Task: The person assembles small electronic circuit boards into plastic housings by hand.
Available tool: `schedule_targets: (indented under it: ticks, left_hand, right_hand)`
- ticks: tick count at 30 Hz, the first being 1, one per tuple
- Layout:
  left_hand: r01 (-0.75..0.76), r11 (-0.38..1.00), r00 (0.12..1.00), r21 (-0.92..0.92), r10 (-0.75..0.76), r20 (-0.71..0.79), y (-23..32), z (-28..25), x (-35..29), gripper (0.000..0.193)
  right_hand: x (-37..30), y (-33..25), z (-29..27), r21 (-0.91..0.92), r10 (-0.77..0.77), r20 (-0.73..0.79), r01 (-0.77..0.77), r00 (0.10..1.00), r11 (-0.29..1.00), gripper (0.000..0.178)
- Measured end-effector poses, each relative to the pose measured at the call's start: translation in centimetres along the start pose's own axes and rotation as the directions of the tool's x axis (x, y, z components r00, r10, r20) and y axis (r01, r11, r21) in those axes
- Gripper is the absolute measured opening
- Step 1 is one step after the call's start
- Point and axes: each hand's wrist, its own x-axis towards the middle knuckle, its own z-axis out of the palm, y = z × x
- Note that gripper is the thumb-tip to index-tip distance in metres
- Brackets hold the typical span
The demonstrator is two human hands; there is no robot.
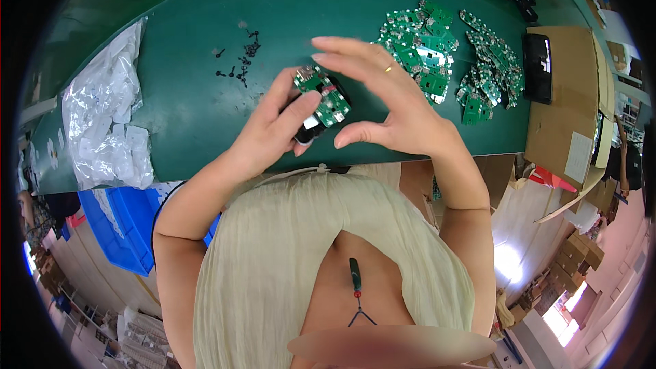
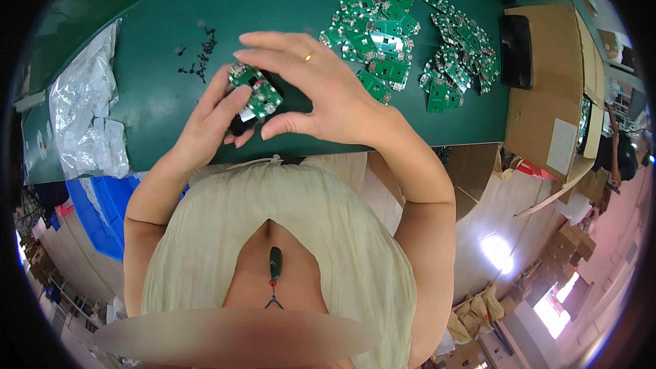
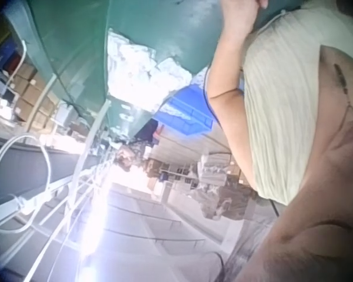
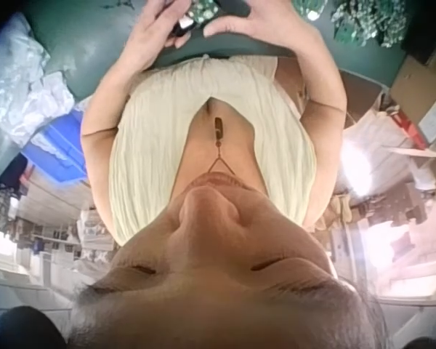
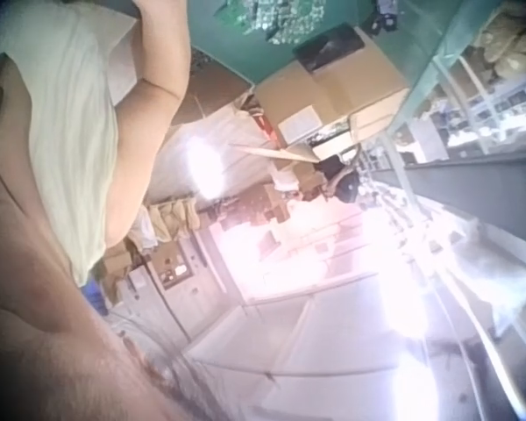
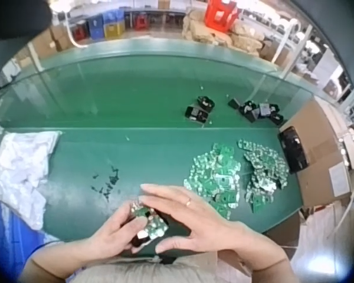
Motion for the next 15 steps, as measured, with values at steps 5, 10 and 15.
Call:
schedule_targets:
  ticks: [5, 10, 15]
  left_hand:
    - [-0.083, 0.995, 0.995, 0.047, 0.080, 0.065, -0.4, -0.3, -0.6, 0.045]
    - [0.089, 0.964, 0.996, -0.251, -0.081, 0.044, -1.0, -0.5, -0.1, 0.037]
    - [0.206, 0.887, 0.958, -0.413, -0.269, -0.101, -0.4, 0.4, 0.5, 0.023]
  right_hand:
    - [-0.3, 0.8, 0.3, -0.043, -0.048, 0.098, 0.052, 0.994, 0.998, 0.058]
    - [-0.1, 0.1, 0.7, -0.119, -0.132, -0.005, 0.131, 0.991, 0.984, 0.045]
    - [-0.4, -1.1, 2.8, -0.129, -0.103, -0.090, 0.091, 0.991, 0.987, 0.050]
